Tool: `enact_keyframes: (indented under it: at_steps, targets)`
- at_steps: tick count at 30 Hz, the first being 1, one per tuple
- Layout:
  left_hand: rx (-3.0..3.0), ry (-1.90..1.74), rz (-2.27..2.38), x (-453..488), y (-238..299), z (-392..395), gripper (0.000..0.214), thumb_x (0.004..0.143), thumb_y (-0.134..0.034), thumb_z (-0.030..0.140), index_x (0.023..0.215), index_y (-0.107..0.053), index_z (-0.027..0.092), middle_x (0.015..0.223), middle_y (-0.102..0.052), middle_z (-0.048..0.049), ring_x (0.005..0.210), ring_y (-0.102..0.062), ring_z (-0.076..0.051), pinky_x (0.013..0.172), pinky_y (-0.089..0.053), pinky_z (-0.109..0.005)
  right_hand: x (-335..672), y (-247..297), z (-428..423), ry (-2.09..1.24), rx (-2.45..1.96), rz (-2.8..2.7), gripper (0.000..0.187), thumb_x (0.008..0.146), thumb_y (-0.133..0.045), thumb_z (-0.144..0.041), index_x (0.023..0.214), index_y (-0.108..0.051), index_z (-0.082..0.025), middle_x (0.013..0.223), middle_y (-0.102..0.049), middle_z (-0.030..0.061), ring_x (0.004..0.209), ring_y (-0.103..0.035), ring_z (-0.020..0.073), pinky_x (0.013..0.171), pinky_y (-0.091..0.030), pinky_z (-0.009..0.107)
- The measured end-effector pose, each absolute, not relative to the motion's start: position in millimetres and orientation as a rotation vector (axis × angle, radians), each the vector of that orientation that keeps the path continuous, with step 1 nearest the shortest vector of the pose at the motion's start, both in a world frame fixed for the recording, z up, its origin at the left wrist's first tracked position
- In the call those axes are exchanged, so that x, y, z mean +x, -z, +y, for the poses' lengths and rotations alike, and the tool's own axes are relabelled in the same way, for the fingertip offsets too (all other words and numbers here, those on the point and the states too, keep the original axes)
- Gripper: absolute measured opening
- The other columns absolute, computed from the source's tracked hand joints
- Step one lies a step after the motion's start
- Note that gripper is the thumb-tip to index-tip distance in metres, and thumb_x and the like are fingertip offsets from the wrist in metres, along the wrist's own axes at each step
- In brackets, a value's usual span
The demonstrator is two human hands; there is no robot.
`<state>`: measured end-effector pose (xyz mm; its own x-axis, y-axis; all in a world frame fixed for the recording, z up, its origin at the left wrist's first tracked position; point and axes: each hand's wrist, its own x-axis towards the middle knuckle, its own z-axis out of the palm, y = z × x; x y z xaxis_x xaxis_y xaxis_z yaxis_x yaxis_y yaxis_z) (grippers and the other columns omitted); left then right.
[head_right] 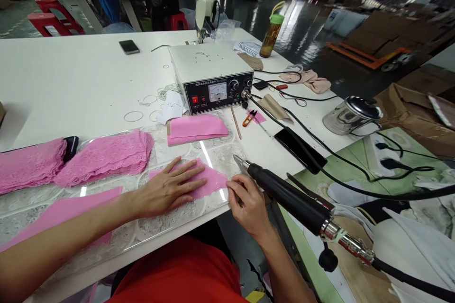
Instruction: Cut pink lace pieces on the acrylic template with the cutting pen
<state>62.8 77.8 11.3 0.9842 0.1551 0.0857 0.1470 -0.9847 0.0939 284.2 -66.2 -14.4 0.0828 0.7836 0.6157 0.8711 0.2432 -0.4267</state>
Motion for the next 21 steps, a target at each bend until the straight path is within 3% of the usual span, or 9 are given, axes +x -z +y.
enact_keyframes:
  at_steps: [12, 15, 17, 21]
  targets:
    - [3.089, -0.083, 0.241, 65, -14, 79, 0.048, 0.102, -0.033, 0.044, 0.147, -0.034, 0.027, 0.155, -0.030, -0.0084, 0.145, -0.023, -0.028, 0.116, -0.015, -0.055, 290, 24, -77, 0.087, -1.594, -1.463, 0.017, 0.083, -0.058, -0.016, 0.094, -0.069, -0.022, 0.094, -0.072, 0.0056, 0.087, -0.069, 0.0156, 0.082, -0.058, 0.027]
    - [3.082, -0.072, 0.240, 64, -14, 80, 0.049, 0.102, -0.033, 0.043, 0.148, -0.032, 0.028, 0.155, -0.029, -0.0089, 0.145, -0.021, -0.028, 0.116, -0.014, -0.056, 295, 33, -86, -0.036, -1.680, -1.120, 0.014, 0.083, -0.061, -0.025, 0.094, -0.068, -0.020, 0.084, -0.072, 0.0051, 0.075, -0.069, 0.0166, 0.070, -0.059, 0.028]
    - [3.076, -0.070, 0.236, 64, -14, 80, 0.049, 0.102, -0.034, 0.042, 0.148, -0.031, 0.028, 0.155, -0.028, -0.0090, 0.145, -0.021, -0.029, 0.116, -0.014, -0.057, 297, 33, -89, -0.121, -1.657, -0.909, 0.027, 0.080, -0.065, -0.028, 0.105, -0.064, -0.019, 0.091, -0.071, 0.0069, 0.077, -0.069, 0.0178, 0.067, -0.060, 0.030]
    - [3.070, -0.073, 0.220, 64, -15, 80, 0.049, 0.102, -0.033, 0.043, 0.148, -0.033, 0.027, 0.155, -0.029, -0.0090, 0.145, -0.021, -0.030, 0.116, -0.013, -0.057, 298, 19, -83, -0.112, -1.450, -0.840, 0.064, 0.074, -0.072, -0.028, 0.132, -0.044, -0.023, 0.130, -0.054, 0.0122, 0.110, -0.061, 0.0221, 0.091, -0.055, 0.041]
